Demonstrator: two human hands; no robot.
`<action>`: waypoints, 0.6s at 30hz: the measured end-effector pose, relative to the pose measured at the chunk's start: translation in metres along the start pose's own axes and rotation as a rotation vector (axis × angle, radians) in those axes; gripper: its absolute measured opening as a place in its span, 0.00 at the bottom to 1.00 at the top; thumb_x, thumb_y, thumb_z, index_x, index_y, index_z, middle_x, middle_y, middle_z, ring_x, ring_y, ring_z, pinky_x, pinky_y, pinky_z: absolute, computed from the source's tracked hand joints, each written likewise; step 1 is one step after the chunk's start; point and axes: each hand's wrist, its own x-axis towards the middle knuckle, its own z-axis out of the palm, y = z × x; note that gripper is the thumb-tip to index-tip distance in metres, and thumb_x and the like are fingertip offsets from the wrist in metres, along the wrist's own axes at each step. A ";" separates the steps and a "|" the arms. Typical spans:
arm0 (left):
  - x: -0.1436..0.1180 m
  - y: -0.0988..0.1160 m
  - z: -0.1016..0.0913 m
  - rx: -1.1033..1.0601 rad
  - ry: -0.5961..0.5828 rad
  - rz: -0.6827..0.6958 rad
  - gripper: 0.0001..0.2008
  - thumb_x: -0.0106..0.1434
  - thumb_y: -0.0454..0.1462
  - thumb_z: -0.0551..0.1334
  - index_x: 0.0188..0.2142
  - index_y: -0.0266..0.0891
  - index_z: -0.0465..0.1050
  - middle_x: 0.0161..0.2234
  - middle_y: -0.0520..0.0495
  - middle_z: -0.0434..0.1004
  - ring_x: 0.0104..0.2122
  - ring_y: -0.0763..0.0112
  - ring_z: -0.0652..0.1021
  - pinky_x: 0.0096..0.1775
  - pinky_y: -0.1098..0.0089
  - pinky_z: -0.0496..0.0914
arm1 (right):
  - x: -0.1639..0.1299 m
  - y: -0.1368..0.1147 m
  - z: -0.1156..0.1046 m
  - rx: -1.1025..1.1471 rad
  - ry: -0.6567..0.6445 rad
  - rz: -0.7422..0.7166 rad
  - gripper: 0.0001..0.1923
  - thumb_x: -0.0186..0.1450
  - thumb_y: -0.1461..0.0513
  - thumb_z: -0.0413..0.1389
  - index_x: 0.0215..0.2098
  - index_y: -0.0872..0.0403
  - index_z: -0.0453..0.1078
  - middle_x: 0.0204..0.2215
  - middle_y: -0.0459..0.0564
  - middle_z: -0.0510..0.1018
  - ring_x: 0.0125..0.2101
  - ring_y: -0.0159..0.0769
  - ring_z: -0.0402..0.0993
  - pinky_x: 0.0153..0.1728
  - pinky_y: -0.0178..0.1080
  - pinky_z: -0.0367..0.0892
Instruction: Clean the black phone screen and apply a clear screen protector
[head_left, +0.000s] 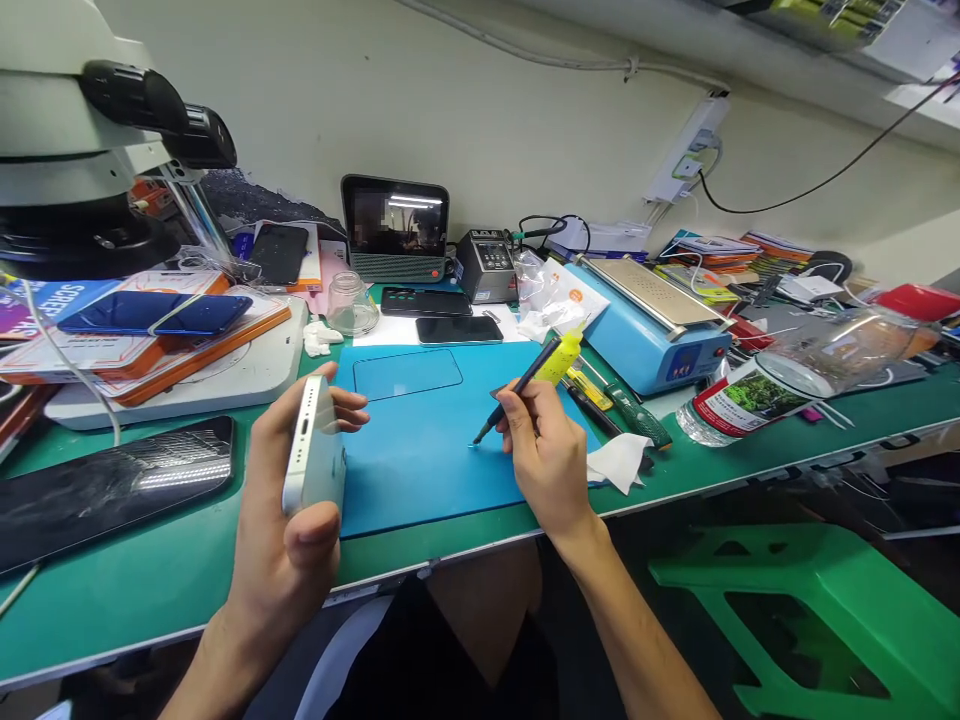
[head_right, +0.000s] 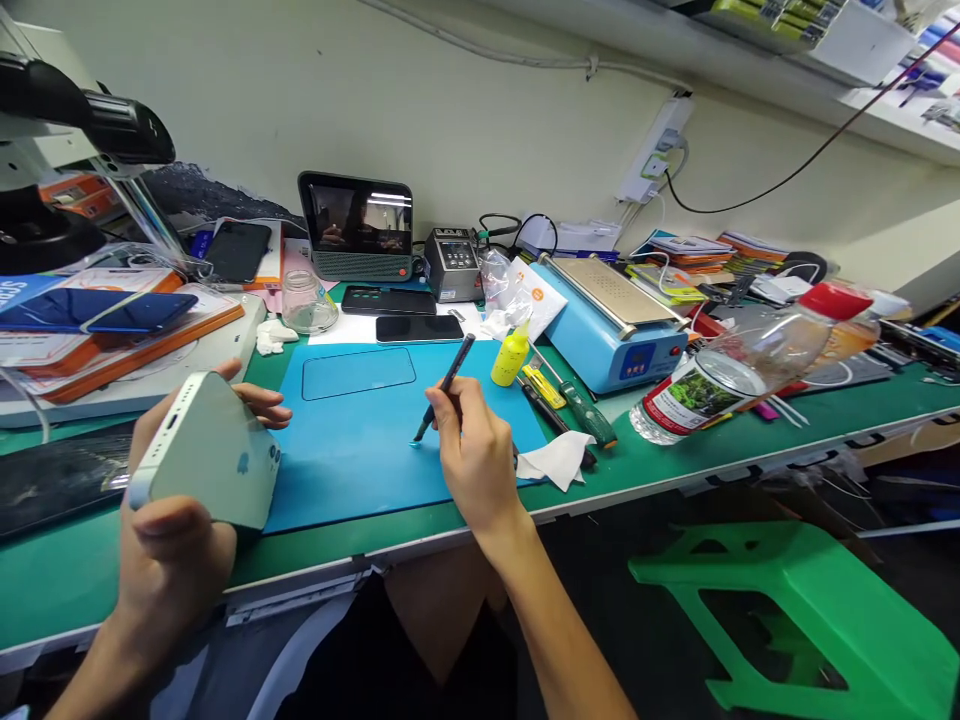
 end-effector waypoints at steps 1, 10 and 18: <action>0.000 0.001 0.000 -0.029 0.007 0.009 0.43 0.67 0.70 0.57 0.71 0.51 0.65 0.56 0.43 0.75 0.51 0.51 0.78 0.56 0.51 0.75 | 0.001 0.001 0.000 -0.004 -0.015 -0.002 0.15 0.80 0.48 0.52 0.44 0.49 0.71 0.27 0.44 0.77 0.24 0.33 0.74 0.29 0.36 0.70; 0.005 0.009 0.003 -0.120 0.091 0.114 0.42 0.62 0.66 0.68 0.68 0.52 0.67 0.52 0.46 0.75 0.46 0.56 0.79 0.54 0.55 0.75 | -0.002 0.003 0.002 -0.030 -0.078 -0.092 0.16 0.79 0.48 0.53 0.46 0.49 0.73 0.30 0.46 0.80 0.26 0.35 0.77 0.29 0.37 0.71; 0.015 0.024 0.017 -0.176 0.036 -0.053 0.37 0.64 0.57 0.74 0.65 0.47 0.68 0.53 0.44 0.78 0.48 0.60 0.81 0.51 0.62 0.77 | -0.003 0.003 0.002 -0.035 -0.105 -0.161 0.12 0.79 0.51 0.56 0.46 0.49 0.75 0.34 0.47 0.82 0.31 0.36 0.79 0.36 0.38 0.71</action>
